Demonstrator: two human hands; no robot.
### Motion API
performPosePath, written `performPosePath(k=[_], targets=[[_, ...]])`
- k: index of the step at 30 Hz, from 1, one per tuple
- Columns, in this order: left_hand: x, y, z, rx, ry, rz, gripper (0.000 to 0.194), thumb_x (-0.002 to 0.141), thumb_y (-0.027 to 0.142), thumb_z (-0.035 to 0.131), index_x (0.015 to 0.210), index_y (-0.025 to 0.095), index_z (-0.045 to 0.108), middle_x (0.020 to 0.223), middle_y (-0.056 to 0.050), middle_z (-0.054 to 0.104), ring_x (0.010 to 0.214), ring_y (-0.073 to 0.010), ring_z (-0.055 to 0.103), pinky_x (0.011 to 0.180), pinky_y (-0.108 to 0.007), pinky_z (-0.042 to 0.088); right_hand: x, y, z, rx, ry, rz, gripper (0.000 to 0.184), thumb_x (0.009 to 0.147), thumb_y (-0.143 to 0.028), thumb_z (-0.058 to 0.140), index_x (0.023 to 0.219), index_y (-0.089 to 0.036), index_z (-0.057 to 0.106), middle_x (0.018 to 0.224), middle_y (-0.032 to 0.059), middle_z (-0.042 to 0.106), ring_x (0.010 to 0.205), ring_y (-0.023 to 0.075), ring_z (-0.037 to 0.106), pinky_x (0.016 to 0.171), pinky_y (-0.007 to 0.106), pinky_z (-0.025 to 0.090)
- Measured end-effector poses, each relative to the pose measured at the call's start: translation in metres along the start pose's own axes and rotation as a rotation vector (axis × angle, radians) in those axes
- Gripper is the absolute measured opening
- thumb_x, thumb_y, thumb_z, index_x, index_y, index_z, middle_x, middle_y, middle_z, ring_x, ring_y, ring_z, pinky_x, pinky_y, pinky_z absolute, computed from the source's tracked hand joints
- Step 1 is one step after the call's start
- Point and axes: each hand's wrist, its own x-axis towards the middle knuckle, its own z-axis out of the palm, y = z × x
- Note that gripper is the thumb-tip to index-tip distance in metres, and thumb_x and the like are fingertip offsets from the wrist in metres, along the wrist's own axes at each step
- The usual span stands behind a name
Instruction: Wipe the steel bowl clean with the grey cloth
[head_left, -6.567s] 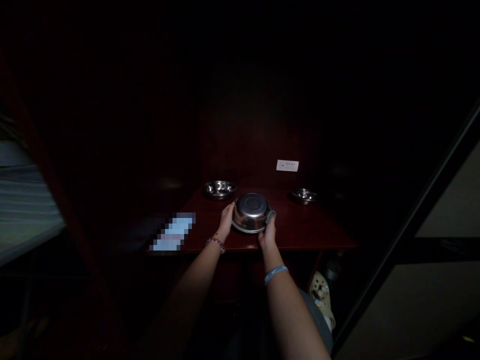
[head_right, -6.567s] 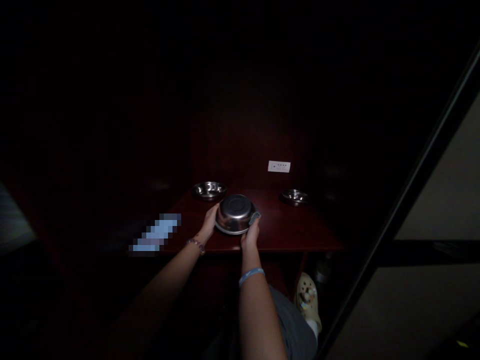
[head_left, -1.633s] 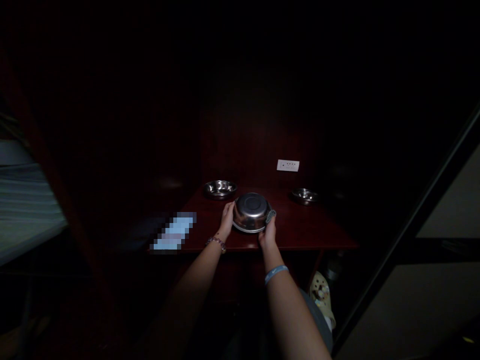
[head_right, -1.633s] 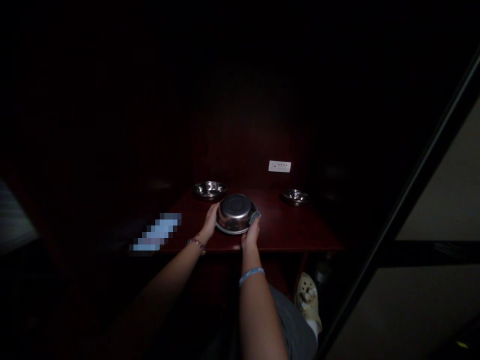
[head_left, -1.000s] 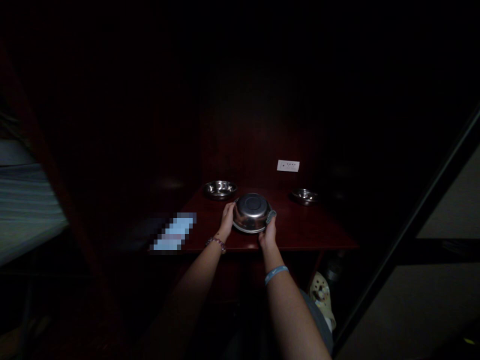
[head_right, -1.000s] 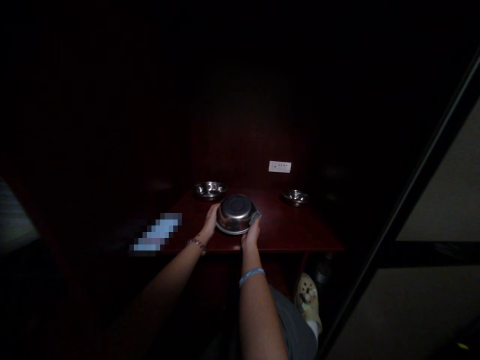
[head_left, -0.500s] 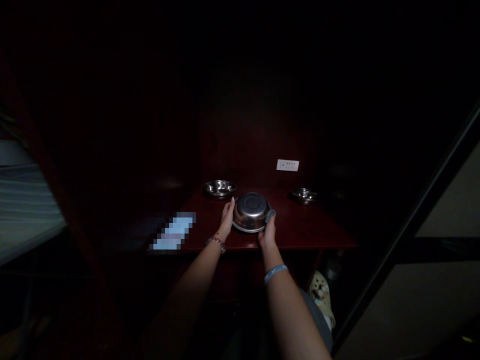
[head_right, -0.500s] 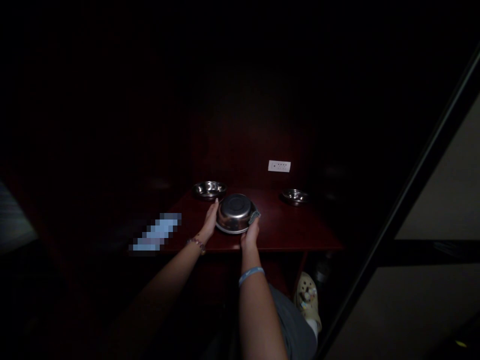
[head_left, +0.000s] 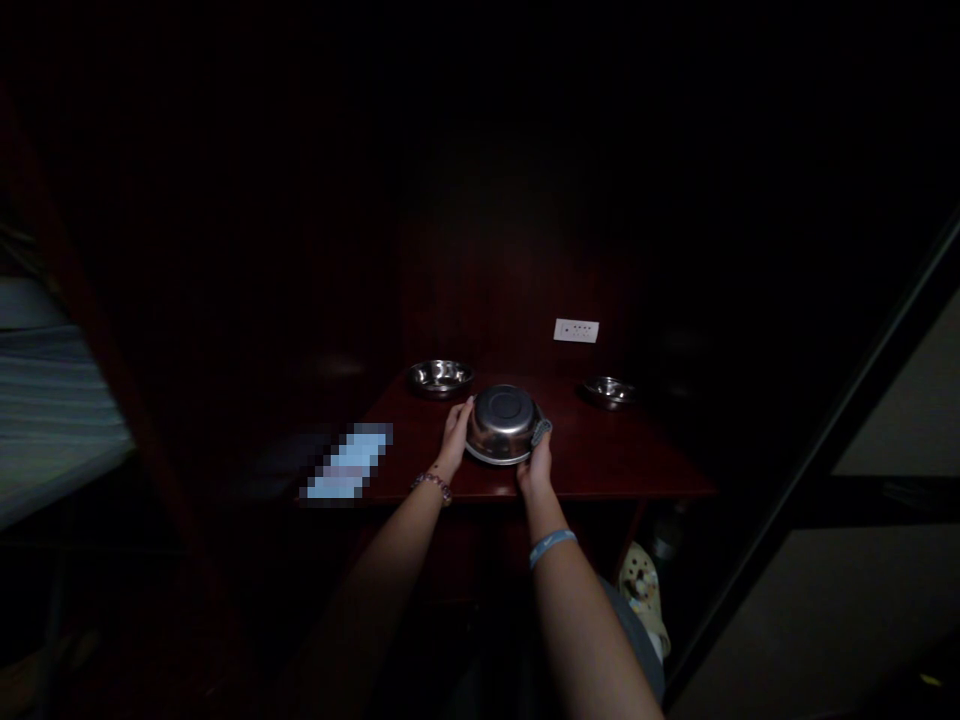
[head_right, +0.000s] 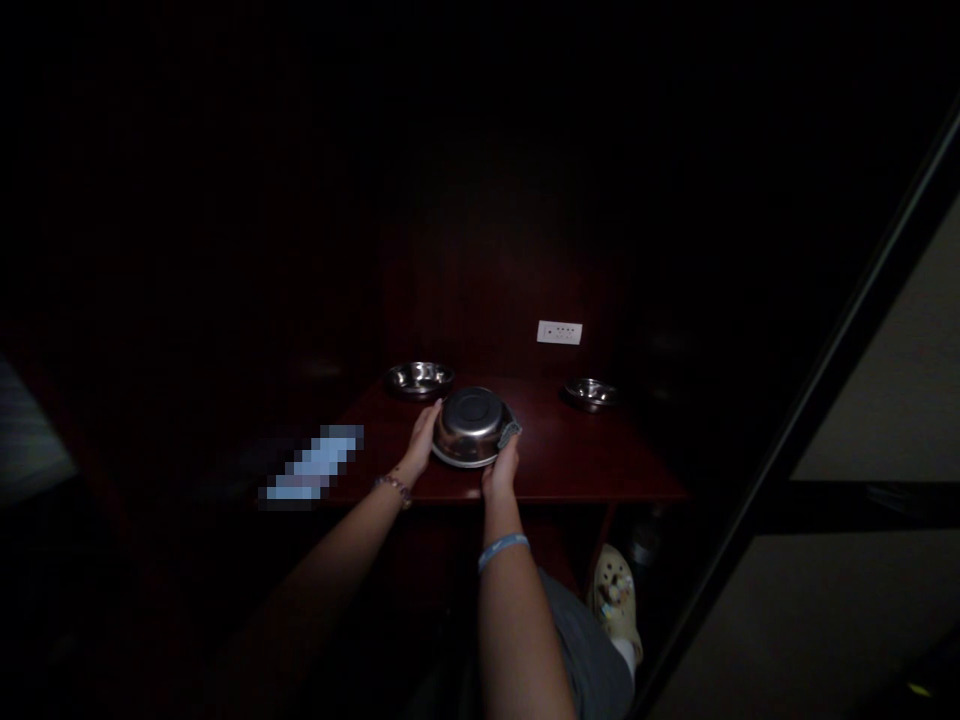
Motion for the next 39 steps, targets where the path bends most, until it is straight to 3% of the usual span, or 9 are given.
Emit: performPosePath(k=[23, 39], targets=[[-0.0029, 0.0035, 0.0008, -0.010, 0.017, 0.005, 0.042, 0.078, 0.054, 0.062, 0.098, 0.018, 0.066, 0.107, -0.007, 0.068, 0.106, -0.0231, 0.060, 0.101, -0.038, 0.041, 0.0008, 0.0010, -0.0002, -0.007, -0.017, -0.014, 0.049, 0.093, -0.050, 0.046, 0.121, -0.015, 0.065, 0.127, 0.0066, 0.067, 0.112, 0.0166, 0.066, 0.102, 0.035, 0.050], [0.0034, -0.0060, -0.0025, -0.021, 0.005, 0.001, 0.041, 0.077, 0.053, 0.063, 0.097, 0.018, 0.066, 0.104, -0.007, 0.069, 0.103, -0.0223, 0.061, 0.100, -0.037, 0.041, 0.0031, 0.0037, -0.0025, -0.043, -0.014, -0.042, 0.048, 0.094, -0.050, 0.042, 0.122, -0.017, 0.063, 0.124, 0.0056, 0.069, 0.112, 0.0153, 0.066, 0.099, 0.034, 0.052]])
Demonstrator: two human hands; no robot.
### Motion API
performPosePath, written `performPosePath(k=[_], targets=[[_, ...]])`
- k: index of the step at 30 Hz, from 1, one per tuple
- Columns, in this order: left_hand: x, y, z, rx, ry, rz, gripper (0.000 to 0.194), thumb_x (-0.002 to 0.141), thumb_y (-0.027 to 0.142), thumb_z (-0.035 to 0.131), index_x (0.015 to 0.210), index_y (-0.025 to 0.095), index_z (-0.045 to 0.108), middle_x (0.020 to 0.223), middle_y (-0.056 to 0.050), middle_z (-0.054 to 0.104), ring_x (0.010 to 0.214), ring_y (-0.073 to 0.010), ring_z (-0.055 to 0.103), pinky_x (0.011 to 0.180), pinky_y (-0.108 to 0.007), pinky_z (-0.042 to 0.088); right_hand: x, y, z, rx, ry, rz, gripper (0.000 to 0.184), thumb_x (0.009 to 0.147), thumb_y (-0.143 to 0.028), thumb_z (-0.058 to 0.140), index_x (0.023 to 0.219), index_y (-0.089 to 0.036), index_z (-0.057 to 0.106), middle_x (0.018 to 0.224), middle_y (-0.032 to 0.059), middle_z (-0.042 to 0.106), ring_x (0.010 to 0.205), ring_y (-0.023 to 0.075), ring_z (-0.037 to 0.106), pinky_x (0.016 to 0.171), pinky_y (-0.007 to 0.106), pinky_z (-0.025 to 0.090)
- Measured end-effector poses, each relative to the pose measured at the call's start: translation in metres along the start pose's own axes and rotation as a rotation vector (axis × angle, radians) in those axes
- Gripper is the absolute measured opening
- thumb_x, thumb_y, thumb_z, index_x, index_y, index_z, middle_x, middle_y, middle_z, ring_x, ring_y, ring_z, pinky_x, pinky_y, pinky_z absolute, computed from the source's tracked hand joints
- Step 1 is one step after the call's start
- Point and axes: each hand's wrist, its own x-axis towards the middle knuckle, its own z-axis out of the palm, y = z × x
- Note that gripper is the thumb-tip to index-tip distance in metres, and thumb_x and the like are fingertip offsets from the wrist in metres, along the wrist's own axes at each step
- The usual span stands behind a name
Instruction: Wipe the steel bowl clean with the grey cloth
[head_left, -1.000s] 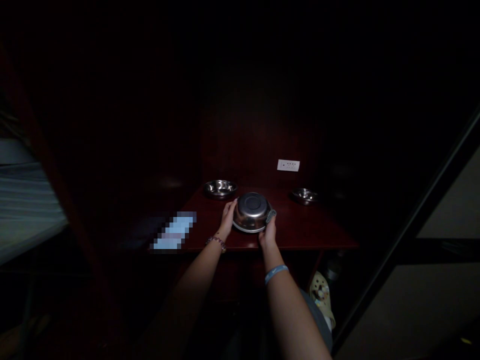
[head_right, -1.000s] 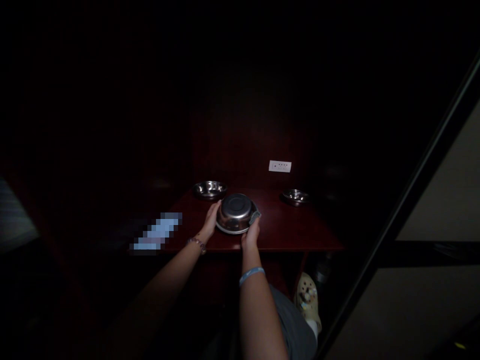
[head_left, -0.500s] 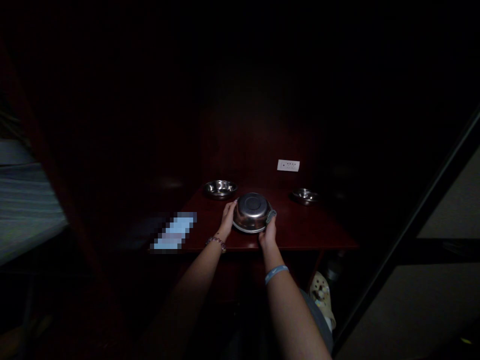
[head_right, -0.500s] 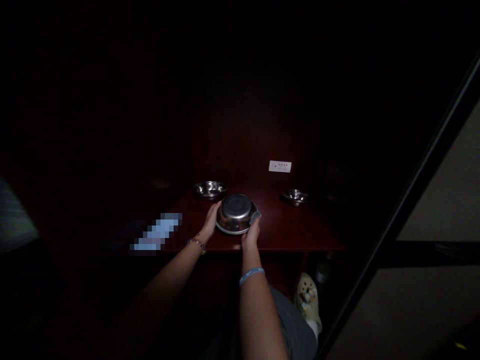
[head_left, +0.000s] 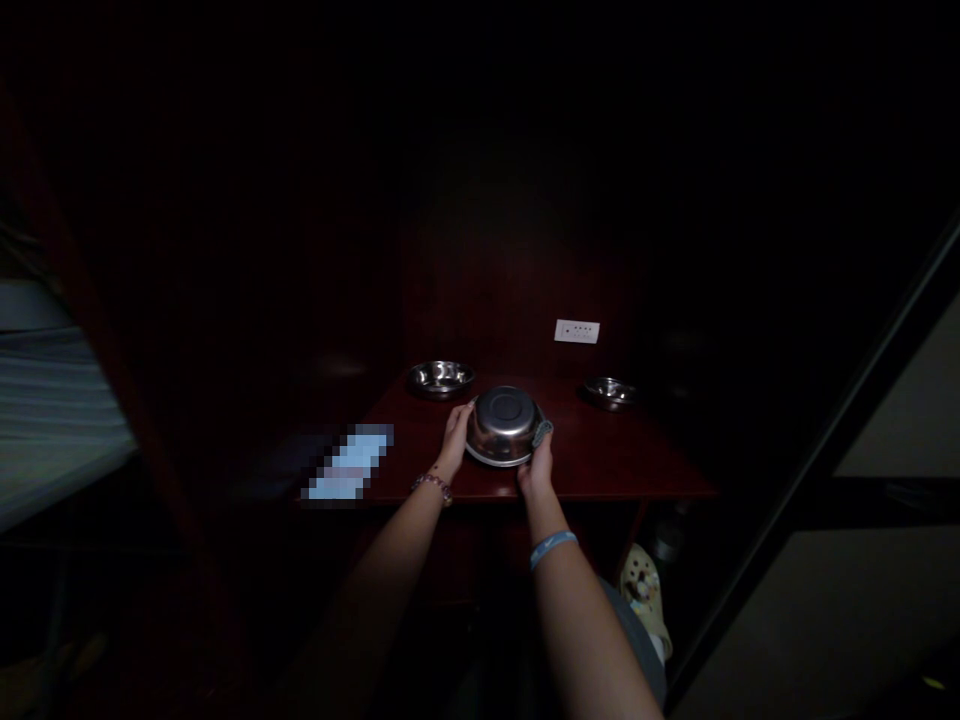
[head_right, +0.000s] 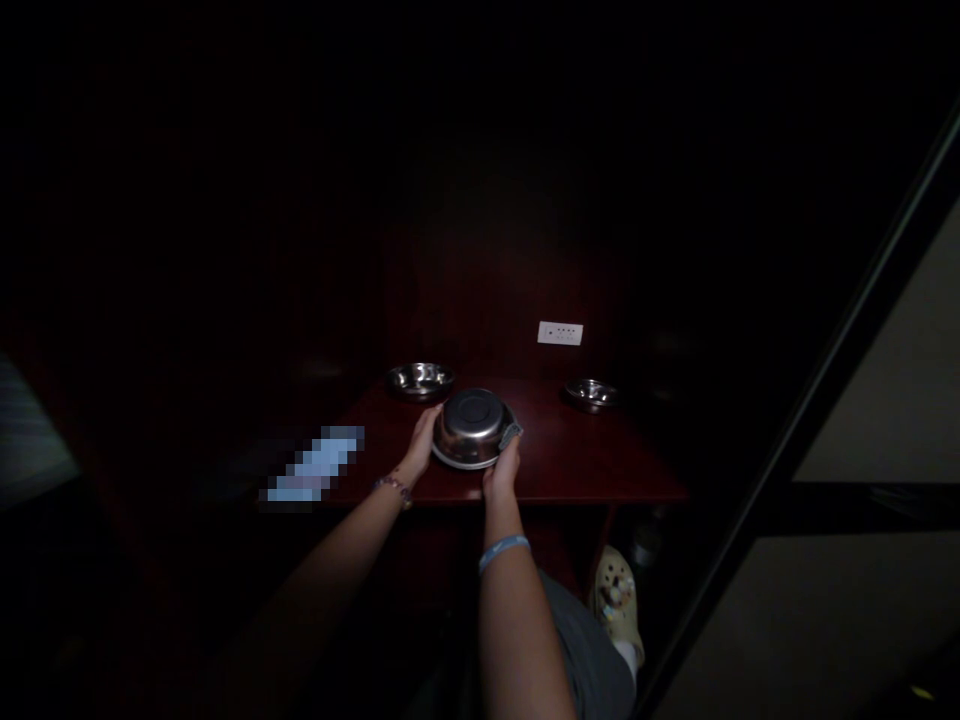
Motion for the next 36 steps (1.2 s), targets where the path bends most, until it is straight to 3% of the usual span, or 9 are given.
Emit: performPosePath(k=[36], targets=[[-0.005, 0.012, 0.003, 0.025, -0.025, 0.004, 0.042, 0.070, 0.056, 0.069, 0.086, 0.017, 0.069, 0.095, -0.007, 0.071, 0.095, -0.0212, 0.062, 0.096, -0.037, 0.042, -0.002, -0.003, -0.001, -0.011, -0.021, -0.022, 0.052, 0.094, -0.053, 0.042, 0.123, -0.016, 0.062, 0.124, 0.0063, 0.069, 0.111, 0.0154, 0.067, 0.100, 0.035, 0.052]])
